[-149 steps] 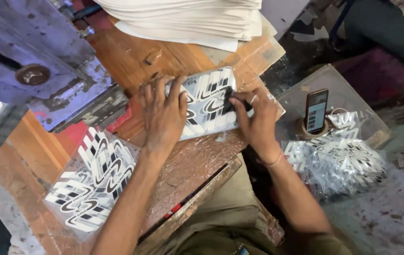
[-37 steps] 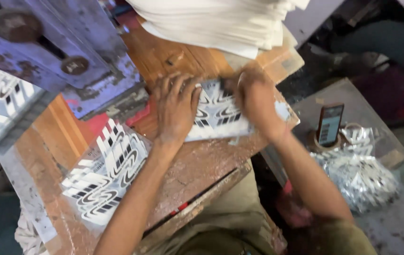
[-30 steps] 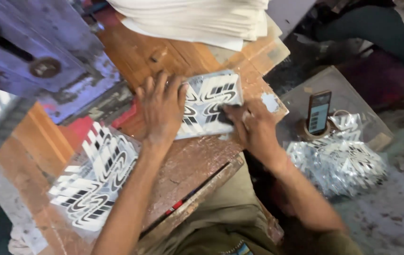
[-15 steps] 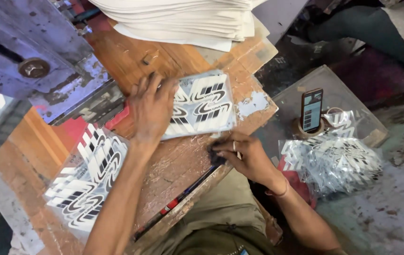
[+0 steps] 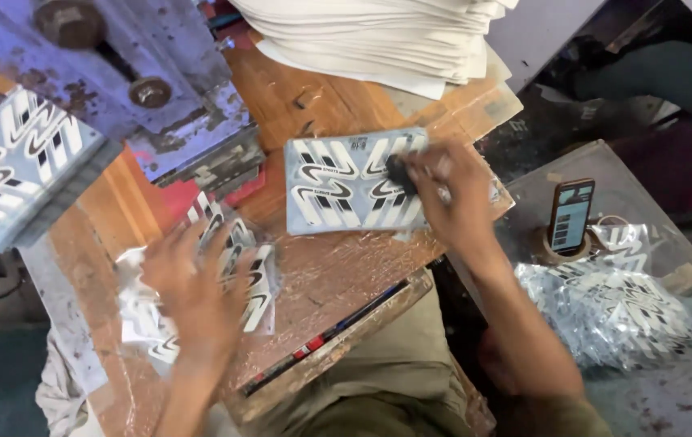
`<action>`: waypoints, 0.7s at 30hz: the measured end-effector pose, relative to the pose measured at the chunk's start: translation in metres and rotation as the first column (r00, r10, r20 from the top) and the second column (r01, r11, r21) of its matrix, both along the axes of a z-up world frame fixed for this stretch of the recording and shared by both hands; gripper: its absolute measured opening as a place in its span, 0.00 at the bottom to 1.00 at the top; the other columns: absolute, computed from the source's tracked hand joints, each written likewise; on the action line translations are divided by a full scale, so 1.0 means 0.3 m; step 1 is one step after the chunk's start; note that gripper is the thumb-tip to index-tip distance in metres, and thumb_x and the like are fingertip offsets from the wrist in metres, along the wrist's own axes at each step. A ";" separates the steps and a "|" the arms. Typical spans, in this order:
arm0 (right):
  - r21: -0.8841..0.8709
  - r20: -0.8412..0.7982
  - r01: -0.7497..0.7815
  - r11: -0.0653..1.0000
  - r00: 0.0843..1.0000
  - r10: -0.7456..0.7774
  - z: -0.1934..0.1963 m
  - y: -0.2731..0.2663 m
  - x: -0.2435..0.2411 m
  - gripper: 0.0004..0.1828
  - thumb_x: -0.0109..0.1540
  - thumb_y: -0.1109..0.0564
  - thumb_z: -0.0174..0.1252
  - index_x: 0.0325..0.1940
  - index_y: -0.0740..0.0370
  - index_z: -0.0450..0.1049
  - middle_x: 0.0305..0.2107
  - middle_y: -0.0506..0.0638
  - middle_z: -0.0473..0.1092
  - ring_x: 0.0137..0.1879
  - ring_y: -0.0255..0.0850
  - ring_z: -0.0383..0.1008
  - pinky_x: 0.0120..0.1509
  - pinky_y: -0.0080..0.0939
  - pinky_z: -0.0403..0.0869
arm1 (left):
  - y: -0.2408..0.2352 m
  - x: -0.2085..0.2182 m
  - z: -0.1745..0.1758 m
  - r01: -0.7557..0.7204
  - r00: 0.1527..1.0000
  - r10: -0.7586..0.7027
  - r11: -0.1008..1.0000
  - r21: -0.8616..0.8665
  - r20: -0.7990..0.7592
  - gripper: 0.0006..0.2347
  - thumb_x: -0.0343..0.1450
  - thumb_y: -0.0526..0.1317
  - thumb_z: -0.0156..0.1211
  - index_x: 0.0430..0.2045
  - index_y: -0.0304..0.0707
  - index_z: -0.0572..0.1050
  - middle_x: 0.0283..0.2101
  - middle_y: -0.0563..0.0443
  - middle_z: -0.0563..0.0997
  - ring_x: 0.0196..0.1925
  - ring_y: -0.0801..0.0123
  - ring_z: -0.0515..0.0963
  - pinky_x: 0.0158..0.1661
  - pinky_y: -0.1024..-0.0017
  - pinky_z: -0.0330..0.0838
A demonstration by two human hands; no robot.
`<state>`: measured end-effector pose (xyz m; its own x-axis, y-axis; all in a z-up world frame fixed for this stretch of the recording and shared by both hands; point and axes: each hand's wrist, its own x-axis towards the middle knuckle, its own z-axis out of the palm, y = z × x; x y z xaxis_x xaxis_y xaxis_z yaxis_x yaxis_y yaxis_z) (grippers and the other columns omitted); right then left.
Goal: Cleaning ink residue or dust from printed stickers using a small cloth at a printing shop workbench.
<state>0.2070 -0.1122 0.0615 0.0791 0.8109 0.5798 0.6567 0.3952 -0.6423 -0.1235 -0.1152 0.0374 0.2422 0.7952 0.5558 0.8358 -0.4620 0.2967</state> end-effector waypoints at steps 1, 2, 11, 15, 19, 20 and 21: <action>-0.003 0.006 -0.005 1.000 1.000 0.005 0.000 0.053 -0.016 0.13 0.65 0.70 0.61 0.53 0.63 0.79 0.41 0.56 0.75 0.44 0.42 0.78 0.44 0.39 0.76 | 0.040 0.083 0.001 -0.005 1.000 0.005 1.000 -0.003 0.006 0.18 0.71 0.43 0.69 0.55 0.44 0.77 0.62 0.46 0.72 0.67 0.48 0.67 0.70 0.44 0.55; -0.071 0.069 0.031 0.997 0.997 -0.026 0.003 0.112 -0.028 0.13 0.64 0.70 0.60 0.51 0.64 0.81 0.40 0.57 0.75 0.38 0.45 0.76 0.41 0.42 0.74 | 0.093 0.170 0.005 0.106 0.994 -0.106 0.994 -0.008 0.023 0.18 0.73 0.43 0.67 0.57 0.40 0.75 0.62 0.44 0.71 0.68 0.47 0.67 0.68 0.45 0.57; -0.038 0.369 0.080 0.996 0.928 -0.060 -0.092 0.135 -0.078 0.17 0.60 0.68 0.56 0.50 0.64 0.82 0.38 0.60 0.72 0.44 0.57 0.74 0.49 0.52 0.72 | 0.391 0.432 -0.138 0.251 0.968 -0.244 0.945 -0.211 0.061 0.14 0.77 0.45 0.58 0.54 0.38 0.77 0.57 0.40 0.75 0.61 0.45 0.70 0.58 0.48 0.63; -0.048 0.388 -0.035 0.998 0.920 0.051 -0.052 0.026 -0.140 0.18 0.55 0.69 0.57 0.48 0.65 0.82 0.34 0.58 0.71 0.43 0.56 0.73 0.49 0.52 0.73 | 0.422 0.429 -0.137 0.240 0.968 -0.234 0.969 -0.055 0.091 0.12 0.75 0.44 0.60 0.50 0.41 0.80 0.56 0.44 0.77 0.62 0.49 0.71 0.60 0.50 0.63; -0.167 0.301 -0.110 0.980 0.940 0.157 -0.051 0.011 -0.057 0.14 0.58 0.69 0.59 0.46 0.63 0.82 0.31 0.55 0.71 0.41 0.53 0.74 0.47 0.50 0.73 | 0.392 0.420 -0.110 0.263 0.963 -0.262 0.965 -0.004 0.068 0.11 0.75 0.43 0.62 0.49 0.43 0.81 0.54 0.48 0.77 0.63 0.53 0.70 0.64 0.51 0.61; -0.121 0.275 -0.019 0.992 0.960 0.052 -0.062 0.003 -0.023 0.13 0.60 0.69 0.59 0.47 0.63 0.82 0.34 0.55 0.72 0.41 0.52 0.74 0.45 0.49 0.73 | 0.372 0.419 -0.107 0.266 0.961 -0.268 0.963 0.038 0.066 0.10 0.74 0.42 0.63 0.47 0.43 0.81 0.54 0.50 0.77 0.62 0.54 0.71 0.63 0.51 0.62; -0.077 0.245 0.075 0.994 0.968 -0.054 -0.075 -0.006 0.012 0.12 0.62 0.69 0.59 0.47 0.64 0.81 0.36 0.56 0.73 0.41 0.51 0.75 0.44 0.47 0.73 | 0.352 0.419 -0.107 0.269 0.960 -0.274 0.960 0.079 0.064 0.09 0.74 0.41 0.64 0.46 0.44 0.81 0.53 0.51 0.77 0.61 0.54 0.71 0.62 0.52 0.62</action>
